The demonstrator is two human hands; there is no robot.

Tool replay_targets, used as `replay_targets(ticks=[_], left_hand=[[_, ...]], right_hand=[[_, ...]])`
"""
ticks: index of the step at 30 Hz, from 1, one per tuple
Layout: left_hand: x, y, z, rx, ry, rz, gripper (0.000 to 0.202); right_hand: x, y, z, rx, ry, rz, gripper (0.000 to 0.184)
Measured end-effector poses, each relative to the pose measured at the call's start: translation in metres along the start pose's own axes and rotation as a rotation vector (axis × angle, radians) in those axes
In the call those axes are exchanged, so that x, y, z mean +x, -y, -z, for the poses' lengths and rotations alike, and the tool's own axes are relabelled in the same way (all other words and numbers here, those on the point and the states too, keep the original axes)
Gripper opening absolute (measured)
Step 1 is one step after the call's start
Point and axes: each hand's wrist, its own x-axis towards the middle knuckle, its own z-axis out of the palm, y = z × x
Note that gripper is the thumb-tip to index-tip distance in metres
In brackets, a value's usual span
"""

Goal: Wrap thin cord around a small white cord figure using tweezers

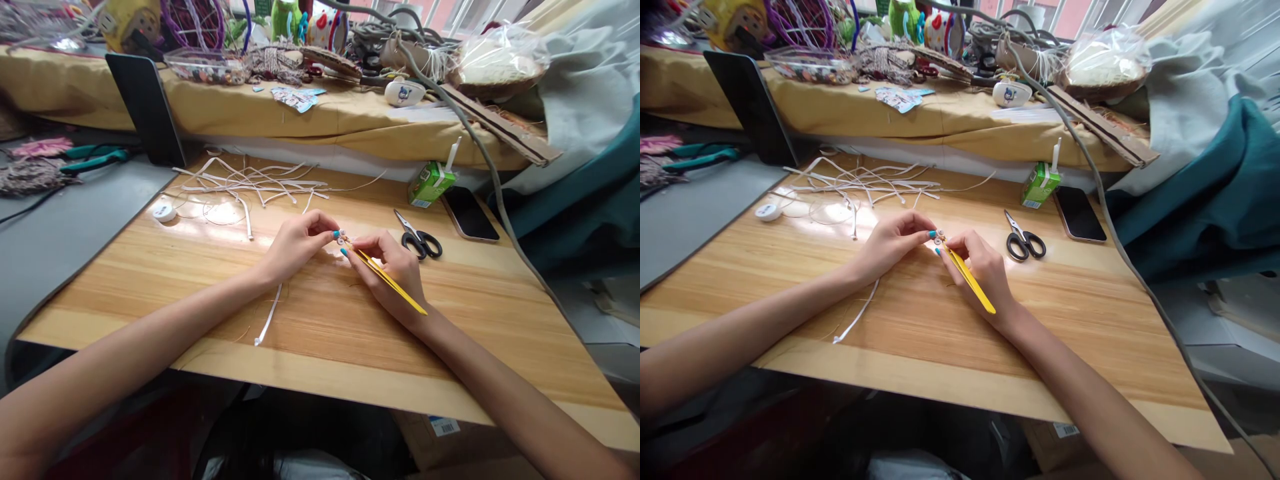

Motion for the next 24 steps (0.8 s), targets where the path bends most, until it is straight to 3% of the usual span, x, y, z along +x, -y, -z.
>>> replay_targets(ticks=[6, 16, 24], left_hand=[[0.0006, 0.0001, 0.0005, 0.041, -0.02, -0.012, 0.012], [-0.0043, -0.0053, 0.0013, 0.241, -0.117, -0.134, 0.012], [-0.0043, -0.0072, 0.0007, 0.271, -0.075, -0.177, 0.012]], right_hand=[[-0.0007, 0.001, 0.0014, -0.022, -0.071, 0.082, 0.01], [-0.0033, 0.0008, 0.0015, -0.064, -0.135, 0.072, 0.009], [-0.0032, 0.0008, 0.0011, -0.053, -0.136, 0.118, 0.009]])
